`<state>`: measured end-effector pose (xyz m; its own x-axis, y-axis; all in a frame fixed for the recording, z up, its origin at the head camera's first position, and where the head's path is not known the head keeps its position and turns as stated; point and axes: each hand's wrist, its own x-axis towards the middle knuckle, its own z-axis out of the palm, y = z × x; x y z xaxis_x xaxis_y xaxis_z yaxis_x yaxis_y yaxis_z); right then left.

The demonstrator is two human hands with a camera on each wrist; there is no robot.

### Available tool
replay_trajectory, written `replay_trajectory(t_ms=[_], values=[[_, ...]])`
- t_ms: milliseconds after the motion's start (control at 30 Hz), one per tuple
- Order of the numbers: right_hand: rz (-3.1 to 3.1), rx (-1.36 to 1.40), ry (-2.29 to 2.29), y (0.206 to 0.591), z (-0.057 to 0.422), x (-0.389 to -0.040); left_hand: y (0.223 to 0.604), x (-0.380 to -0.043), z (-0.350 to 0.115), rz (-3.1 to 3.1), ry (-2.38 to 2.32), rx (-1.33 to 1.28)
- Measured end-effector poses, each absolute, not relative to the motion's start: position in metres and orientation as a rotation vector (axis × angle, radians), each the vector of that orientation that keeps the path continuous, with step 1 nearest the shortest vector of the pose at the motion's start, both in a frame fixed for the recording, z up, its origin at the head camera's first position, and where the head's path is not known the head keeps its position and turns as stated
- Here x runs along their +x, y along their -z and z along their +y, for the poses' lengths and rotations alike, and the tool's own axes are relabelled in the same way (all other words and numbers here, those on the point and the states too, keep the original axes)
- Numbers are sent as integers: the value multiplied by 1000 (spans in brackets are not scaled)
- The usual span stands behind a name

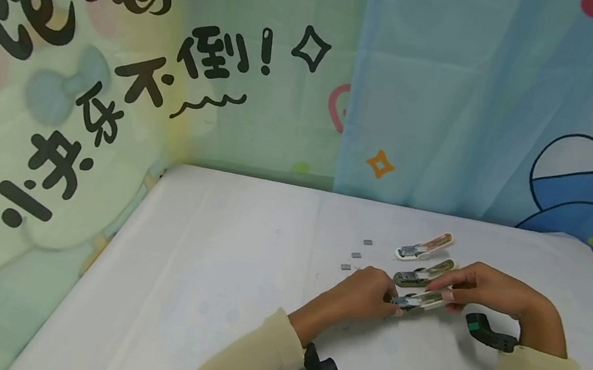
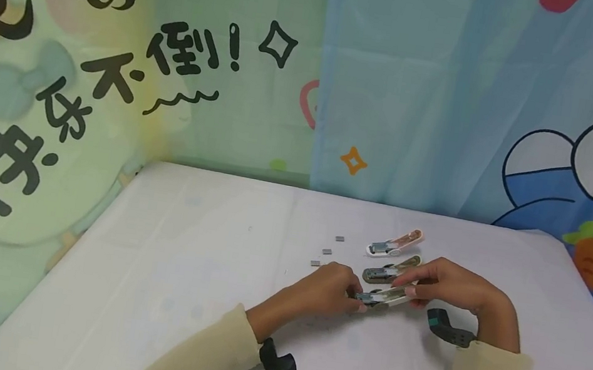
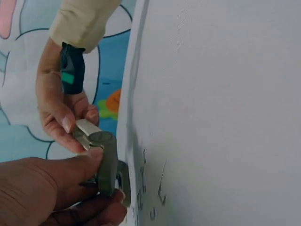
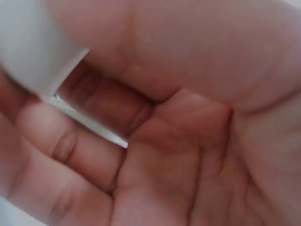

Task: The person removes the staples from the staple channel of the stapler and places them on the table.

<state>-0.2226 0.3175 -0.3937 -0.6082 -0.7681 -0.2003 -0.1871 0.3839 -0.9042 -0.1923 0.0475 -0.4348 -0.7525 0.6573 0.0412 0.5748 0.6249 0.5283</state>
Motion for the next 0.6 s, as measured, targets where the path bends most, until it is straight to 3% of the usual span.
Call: replay_trajectory(t_ms=[600], values=[[2116,-628,1159,392,325,-223,443,-195,73,2821,-667,915]])
